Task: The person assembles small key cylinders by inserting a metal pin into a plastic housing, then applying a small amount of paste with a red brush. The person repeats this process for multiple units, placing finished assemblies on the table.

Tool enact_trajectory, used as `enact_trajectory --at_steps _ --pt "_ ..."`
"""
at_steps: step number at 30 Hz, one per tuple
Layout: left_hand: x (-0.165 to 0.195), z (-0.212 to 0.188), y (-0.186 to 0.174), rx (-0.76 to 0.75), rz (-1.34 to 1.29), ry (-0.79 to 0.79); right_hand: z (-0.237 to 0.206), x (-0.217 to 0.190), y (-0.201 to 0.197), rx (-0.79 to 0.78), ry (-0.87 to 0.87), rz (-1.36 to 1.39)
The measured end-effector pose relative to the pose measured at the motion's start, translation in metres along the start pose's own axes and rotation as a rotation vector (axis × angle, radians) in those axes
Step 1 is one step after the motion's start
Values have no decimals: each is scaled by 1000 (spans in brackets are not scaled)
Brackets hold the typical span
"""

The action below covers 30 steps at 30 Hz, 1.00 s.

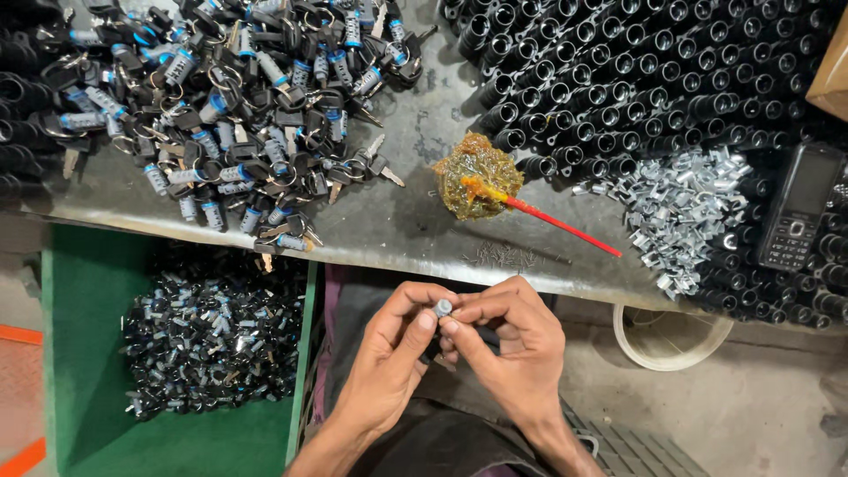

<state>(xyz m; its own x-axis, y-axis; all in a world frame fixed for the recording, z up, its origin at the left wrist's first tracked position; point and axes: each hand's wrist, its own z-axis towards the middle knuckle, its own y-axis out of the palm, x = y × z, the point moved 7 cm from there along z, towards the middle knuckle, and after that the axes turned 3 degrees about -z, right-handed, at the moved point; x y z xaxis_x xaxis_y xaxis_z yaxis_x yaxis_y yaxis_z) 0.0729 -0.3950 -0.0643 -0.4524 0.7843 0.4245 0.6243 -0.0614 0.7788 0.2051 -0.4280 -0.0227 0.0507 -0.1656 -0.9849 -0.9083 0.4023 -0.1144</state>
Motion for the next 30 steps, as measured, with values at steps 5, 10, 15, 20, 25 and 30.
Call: enact_trajectory --at_steps 5,10,15,20,25,30 --pt "0 4 -1 -53 31 -63 1 18 -3 -152 61 386" --pt "21 5 -2 -44 260 8 -1 48 -26 -28 377 964" --pt "49 4 4 39 296 156 38 56 -56 205 326 979" --pt "61 1 10 99 262 165 42 -2 -86 485 -5 200" --pt "55 18 5 121 191 73 35 -46 -77 442 -177 -289" --pt "38 39 -1 60 -81 46 26 -34 -92 510 -187 10"
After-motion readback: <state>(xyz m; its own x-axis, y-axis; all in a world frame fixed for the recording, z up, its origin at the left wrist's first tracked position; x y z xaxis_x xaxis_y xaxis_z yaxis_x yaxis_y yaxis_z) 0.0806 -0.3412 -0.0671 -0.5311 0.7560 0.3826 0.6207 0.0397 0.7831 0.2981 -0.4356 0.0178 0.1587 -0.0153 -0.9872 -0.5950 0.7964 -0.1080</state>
